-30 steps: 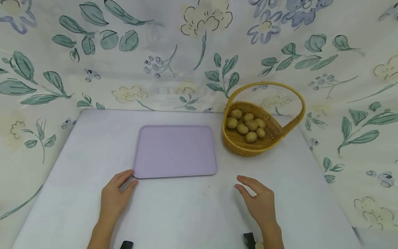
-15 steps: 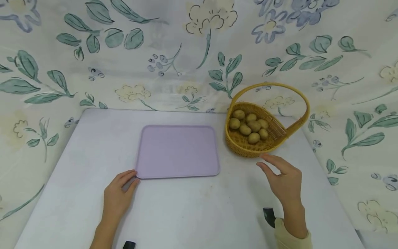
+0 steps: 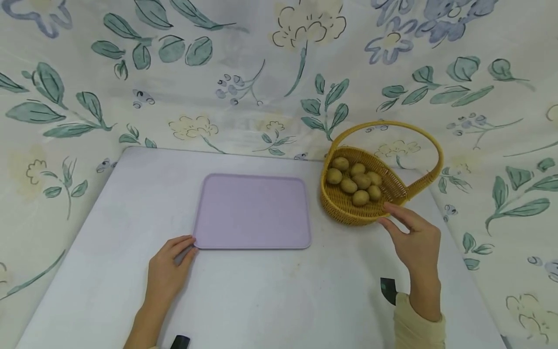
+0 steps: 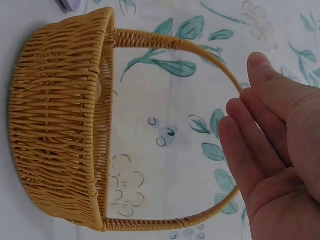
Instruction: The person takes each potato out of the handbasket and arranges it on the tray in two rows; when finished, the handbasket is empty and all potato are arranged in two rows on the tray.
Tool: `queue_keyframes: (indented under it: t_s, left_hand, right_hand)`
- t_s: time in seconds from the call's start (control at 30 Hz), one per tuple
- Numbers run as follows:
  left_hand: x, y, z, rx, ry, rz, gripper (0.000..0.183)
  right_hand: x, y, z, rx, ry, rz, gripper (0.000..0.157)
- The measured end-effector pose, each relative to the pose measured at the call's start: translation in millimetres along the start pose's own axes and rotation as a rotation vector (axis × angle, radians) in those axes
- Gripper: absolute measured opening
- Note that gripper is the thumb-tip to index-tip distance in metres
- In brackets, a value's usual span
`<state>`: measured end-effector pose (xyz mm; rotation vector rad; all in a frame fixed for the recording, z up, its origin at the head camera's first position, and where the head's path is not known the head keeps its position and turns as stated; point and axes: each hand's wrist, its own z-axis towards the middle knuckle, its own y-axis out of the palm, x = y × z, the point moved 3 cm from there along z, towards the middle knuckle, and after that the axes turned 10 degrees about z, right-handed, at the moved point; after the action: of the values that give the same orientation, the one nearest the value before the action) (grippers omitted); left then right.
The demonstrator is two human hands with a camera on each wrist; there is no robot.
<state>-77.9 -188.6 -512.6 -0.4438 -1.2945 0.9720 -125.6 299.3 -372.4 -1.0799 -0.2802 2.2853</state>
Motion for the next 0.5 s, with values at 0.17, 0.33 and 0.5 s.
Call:
queue_keyframes:
  t_s: [0.17, 0.33, 0.5]
  left_hand:
    - [0.5, -1.2, 4.4, -0.003, -0.008, 0.014, 0.023]
    - [0.6, -3.1, 6.8, -0.007, -0.010, 0.012, 0.021]
    - [1.0, -3.6, 9.1, -0.011, -0.001, 0.009, 0.021]
  right_hand:
    - [8.1, -0.6, 8.8, -0.018, 0.042, -0.036, 0.040]
    - [17.0, -1.8, 17.4, 0.000, 0.117, -0.003, 0.038]
    - [26.9, -3.5, 25.8, 0.011, 0.215, 0.006, 0.036]
